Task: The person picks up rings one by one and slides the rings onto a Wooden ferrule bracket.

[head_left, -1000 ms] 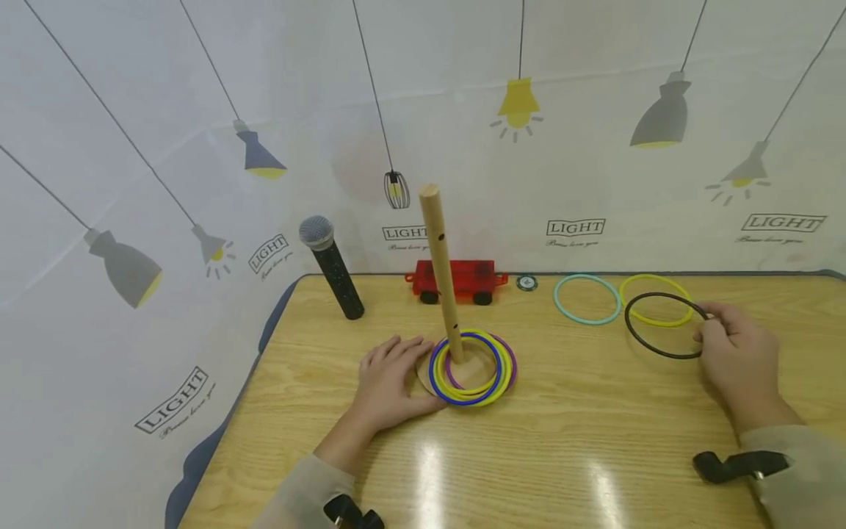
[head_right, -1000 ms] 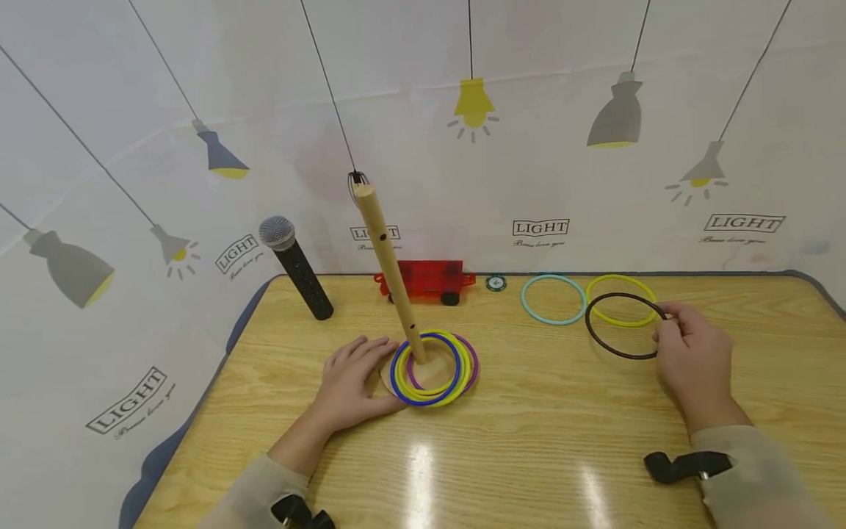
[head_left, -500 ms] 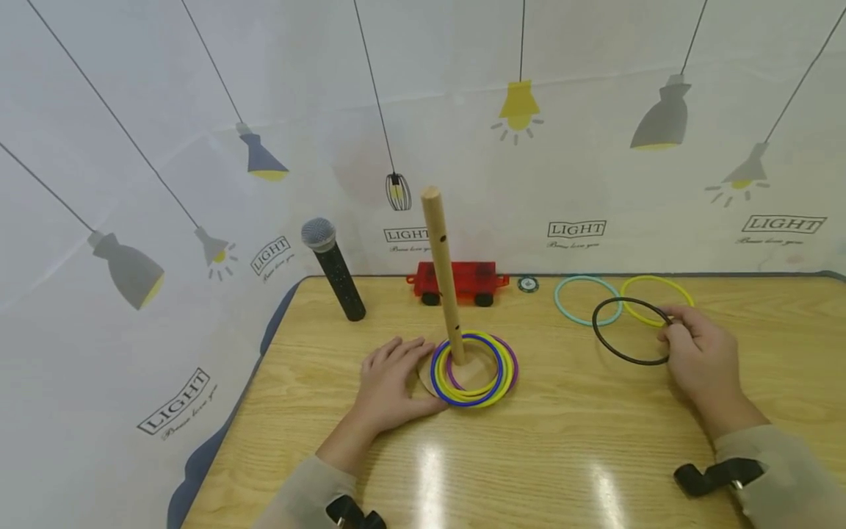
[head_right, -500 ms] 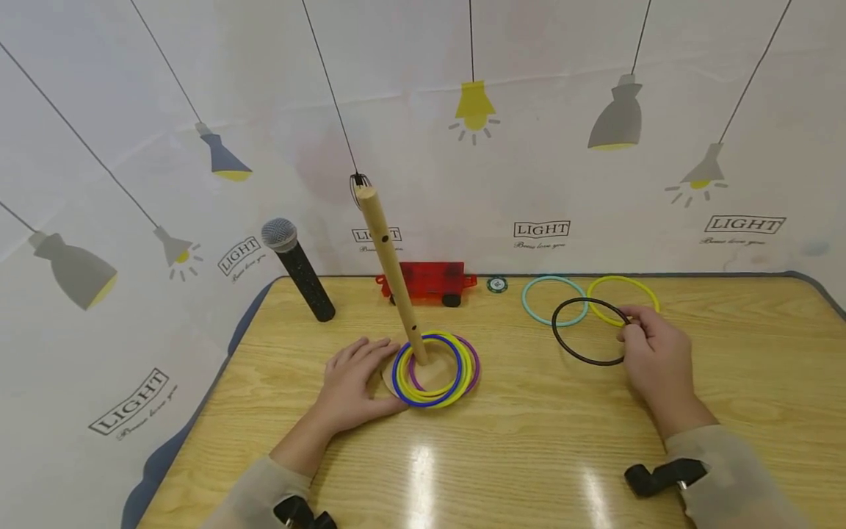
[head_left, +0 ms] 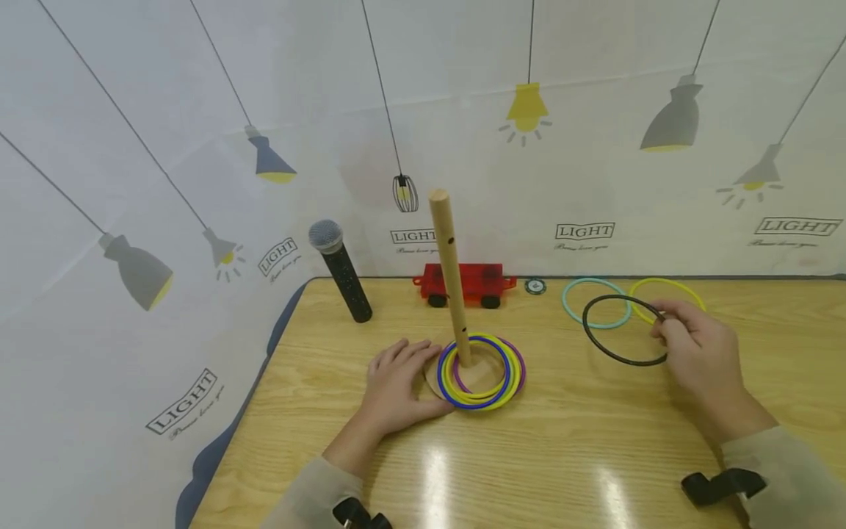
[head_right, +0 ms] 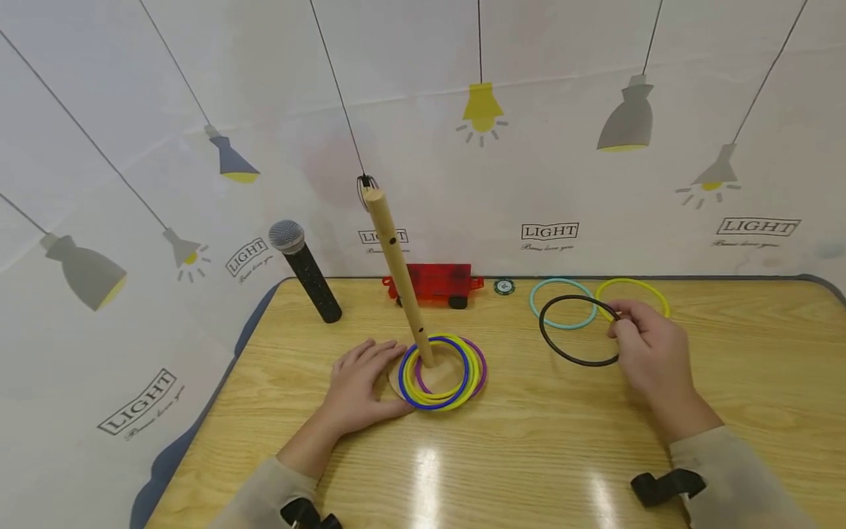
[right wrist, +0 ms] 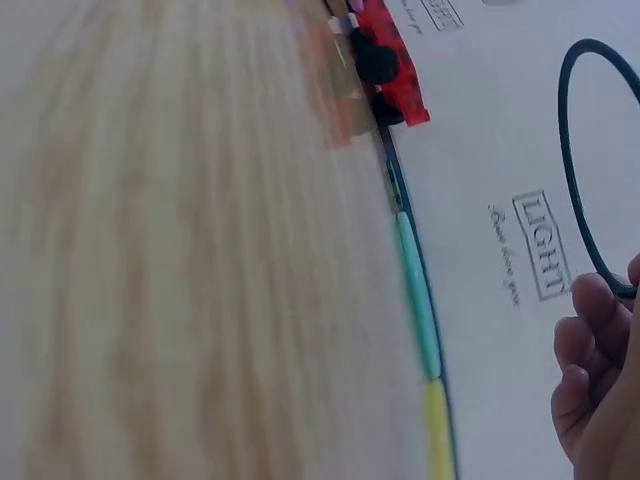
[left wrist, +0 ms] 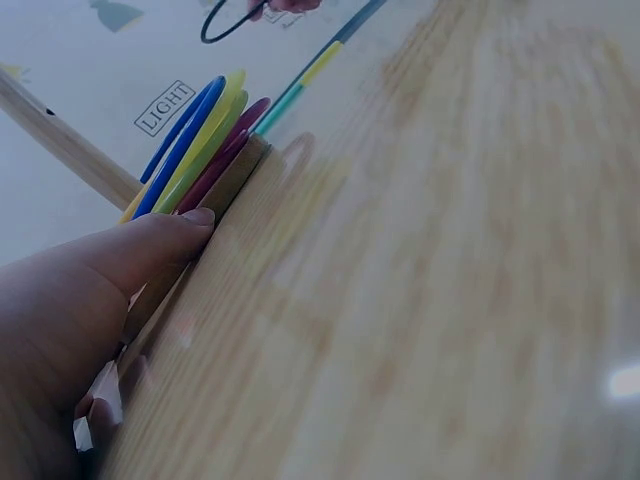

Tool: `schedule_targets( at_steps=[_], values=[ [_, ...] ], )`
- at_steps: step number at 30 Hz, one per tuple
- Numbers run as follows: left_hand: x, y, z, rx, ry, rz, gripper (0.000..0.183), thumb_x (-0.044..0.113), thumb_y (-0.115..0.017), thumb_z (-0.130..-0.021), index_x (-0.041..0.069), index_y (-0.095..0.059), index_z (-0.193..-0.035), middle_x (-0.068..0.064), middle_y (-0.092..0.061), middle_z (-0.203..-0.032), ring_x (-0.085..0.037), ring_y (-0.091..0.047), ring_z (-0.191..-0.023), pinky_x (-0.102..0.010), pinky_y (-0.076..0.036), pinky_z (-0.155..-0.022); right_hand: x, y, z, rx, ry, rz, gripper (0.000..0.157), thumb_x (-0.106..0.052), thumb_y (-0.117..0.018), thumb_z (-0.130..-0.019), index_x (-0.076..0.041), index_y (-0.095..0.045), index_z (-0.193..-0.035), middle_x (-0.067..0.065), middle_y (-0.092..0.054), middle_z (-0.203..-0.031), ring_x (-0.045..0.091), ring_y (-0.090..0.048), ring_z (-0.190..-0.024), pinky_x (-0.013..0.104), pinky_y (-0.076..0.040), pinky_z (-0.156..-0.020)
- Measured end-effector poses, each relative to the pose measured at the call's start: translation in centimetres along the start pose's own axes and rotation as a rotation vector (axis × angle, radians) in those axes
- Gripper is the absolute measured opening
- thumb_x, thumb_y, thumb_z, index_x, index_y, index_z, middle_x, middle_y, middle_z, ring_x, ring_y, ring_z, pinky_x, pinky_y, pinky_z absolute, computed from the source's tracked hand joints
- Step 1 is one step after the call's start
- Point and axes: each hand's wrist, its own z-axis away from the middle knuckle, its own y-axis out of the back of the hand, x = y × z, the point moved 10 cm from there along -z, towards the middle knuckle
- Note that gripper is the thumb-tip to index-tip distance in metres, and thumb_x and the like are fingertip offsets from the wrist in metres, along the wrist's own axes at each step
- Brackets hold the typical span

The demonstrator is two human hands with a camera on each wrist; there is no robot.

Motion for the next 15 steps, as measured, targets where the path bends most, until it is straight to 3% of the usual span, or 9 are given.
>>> schedule_targets(
  at_steps=[5, 8, 15],
  values=[
    [0.1, -0.1, -0.1, 0.001, 0.005, -0.005, 0.097, 0.077, -0.079, -0.078, 0.035, -0.051, -0.16, 0.006, -0.044, -0.166, -0.033, -0.026, -0.158, -0.064, -0.014, -0.123, -3.4, -0.3, -0.1, -0.022, 0.097, 0.002, 0.032, -0.008, -0.048, -0.105, -0.007, -0.078, -0.117, -0.005, -0.073, -0.082, 0.003, -0.055, -0.064, 0.022, -0.037, -0.048],
    [0.0, 0.0, -0.1, 0.002, 0.004, -0.005, 0.097, 0.078, -0.078, -0.078, 0.035, -0.051, -0.16, 0.006, -0.044, -0.166, -0.033, -0.026, -0.158, -0.064, -0.014, -0.122, -5.2, -0.5, -0.4, -0.028, 0.148, 0.0, 0.031, -0.006, -0.049, -0.105, -0.007, -0.078, -0.116, -0.006, -0.072, -0.083, 0.005, -0.053, -0.063, 0.02, -0.038, -0.051],
    [0.0, 0.0, 0.0, 0.001, -0.002, 0.0, 0.097, 0.076, -0.08, -0.078, 0.034, -0.051, -0.16, 0.005, -0.044, -0.166, -0.033, -0.026, -0.158, -0.064, -0.014, -0.122, -8.1, -0.5, -1.3, -0.017, 0.193, 0.007, 0.032, -0.003, -0.052, -0.1, -0.007, -0.079, -0.117, 0.001, -0.069, -0.077, 0.009, -0.039, -0.044, 0.024, -0.034, -0.046]
  ],
)
